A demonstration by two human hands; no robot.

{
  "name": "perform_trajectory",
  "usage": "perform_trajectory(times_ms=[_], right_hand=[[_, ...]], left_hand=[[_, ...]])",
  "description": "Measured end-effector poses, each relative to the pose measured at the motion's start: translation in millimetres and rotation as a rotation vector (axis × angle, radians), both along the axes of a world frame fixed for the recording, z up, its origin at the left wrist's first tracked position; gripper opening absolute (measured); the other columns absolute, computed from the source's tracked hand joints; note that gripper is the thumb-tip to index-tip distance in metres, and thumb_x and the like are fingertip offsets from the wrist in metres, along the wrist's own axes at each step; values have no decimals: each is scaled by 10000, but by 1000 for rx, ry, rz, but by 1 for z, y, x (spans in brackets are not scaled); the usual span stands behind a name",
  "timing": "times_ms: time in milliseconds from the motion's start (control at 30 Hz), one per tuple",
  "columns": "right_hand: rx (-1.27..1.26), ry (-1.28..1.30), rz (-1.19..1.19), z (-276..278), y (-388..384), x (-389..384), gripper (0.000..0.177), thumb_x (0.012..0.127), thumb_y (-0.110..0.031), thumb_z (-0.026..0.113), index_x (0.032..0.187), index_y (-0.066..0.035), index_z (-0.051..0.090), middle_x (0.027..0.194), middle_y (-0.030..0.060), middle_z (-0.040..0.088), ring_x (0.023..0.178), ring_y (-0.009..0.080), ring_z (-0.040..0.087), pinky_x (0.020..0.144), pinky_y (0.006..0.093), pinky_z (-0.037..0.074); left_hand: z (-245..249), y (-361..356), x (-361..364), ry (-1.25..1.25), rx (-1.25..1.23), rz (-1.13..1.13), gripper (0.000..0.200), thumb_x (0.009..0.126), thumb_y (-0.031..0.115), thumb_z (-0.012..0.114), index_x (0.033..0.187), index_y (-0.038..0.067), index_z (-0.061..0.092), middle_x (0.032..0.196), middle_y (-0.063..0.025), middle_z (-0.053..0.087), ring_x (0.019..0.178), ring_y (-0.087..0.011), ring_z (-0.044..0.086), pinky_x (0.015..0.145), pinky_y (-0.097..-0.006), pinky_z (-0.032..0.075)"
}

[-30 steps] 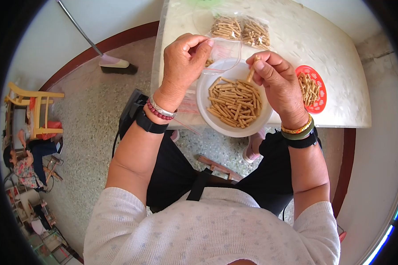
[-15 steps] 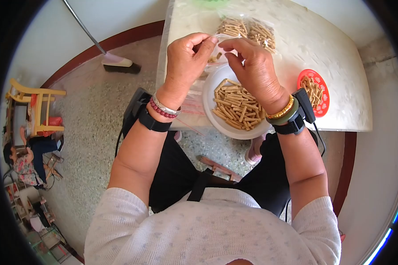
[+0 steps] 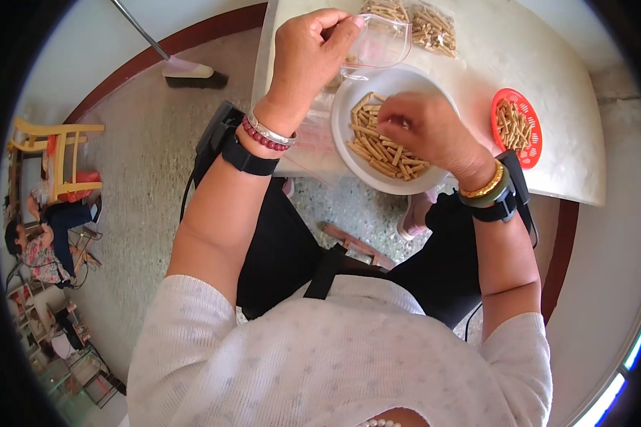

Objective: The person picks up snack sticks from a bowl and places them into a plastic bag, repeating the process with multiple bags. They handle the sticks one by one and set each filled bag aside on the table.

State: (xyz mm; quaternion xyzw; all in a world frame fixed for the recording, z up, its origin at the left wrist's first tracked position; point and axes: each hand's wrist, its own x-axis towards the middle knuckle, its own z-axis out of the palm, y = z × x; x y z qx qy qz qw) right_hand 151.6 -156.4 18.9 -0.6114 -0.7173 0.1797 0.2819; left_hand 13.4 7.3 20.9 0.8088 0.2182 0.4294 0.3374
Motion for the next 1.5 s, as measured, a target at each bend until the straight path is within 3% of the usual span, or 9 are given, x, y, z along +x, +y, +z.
perform_trajectory(times_ms=[133, 500, 567, 667, 733, 800, 867, 1200, 1500], right_hand=[[-75, -144, 100, -29, -4, -16, 138, 812, -144, 618, 908, -58, 668, 801, 131, 644, 767, 324, 630, 716, 409, 501], [-309, -213, -42, -33, 12, -47, 156, 807, -149, 596, 907, -55, 670, 814, 169, 649, 785, 337, 630, 721, 419, 496], [-281, -171, -42, -34, 14, -43, 147, 800, -140, 603, 895, -47, 665, 805, 172, 644, 778, 322, 633, 714, 409, 497], [-166, 165, -15, -26, 14, -32, 118, 831, -111, 594, 908, -38, 647, 813, 125, 659, 765, 230, 636, 689, 364, 493], [-403, 951, -134, -14, 12, -26, 110, 881, -101, 578, 949, -29, 627, 852, 65, 667, 735, 130, 592, 657, 278, 473], [-429, 989, -51, -7, 12, -12, 143, 921, -106, 550, 1028, -22, 597, 894, 48, 668, 723, 76, 554, 645, 209, 446], [-459, 1359, -133, -1, 9, -11, 183, 907, -103, 552, 1067, -21, 585, 855, 58, 660, 637, 43, 494, 607, 185, 415], [-420, 1354, -78, 6, 2, -5, 231, 930, -106, 537, 1147, -27, 536, 799, 45, 647, 584, 32, 433, 545, 155, 358], [-349, 1319, 11, 11, -5, 3, 125, 962, -118, 539, 1025, -49, 621, 818, 45, 658, 643, 38, 492, 598, 162, 397]], left_hand=[[-1, 1, 3, 3, 46, 12, 219, 906, 220, 657, 918, 12, 723, 754, -53, 716, 671, -32, 601, 599, -207, 472], [-1, -3, 3, 53, -12, 14, 216, 907, 217, 657, 923, 11, 720, 774, -49, 720, 687, -36, 604, 626, -210, 481], [-1, -2, 5, -103, -54, -32, 227, 865, 198, 684, 812, -22, 674, 519, -37, 524, 484, -54, 427, 455, -240, 371], [1, 0, 2, -105, -30, -16, 224, 865, 198, 683, 821, -22, 679, 525, -37, 533, 486, -55, 434, 458, -242, 377], [4, -1, -2, -42, -51, -5, 217, 888, 209, 666, 876, -5, 697, 649, -39, 626, 574, -42, 507, 532, -224, 422], [8, -4, -4, 21, -72, 0, 220, 912, 220, 649, 932, 12, 716, 773, -40, 718, 663, -29, 580, 607, -207, 467], [11, -6, -4, 68, -58, 10, 224, 915, 218, 644, 925, 6, 713, 760, -43, 714, 645, -27, 568, 588, -209, 459], [8, -7, -2, 48, -54, -4, 220, 916, 208, 643, 924, -1, 712, 710, -47, 696, 634, -27, 564, 559, -211, 447], [6, -8, 1, 54, -54, -11, 215, 915, 205, 645, 927, 1, 713, 716, -50, 701, 629, -25, 569, 556, -205, 448]])
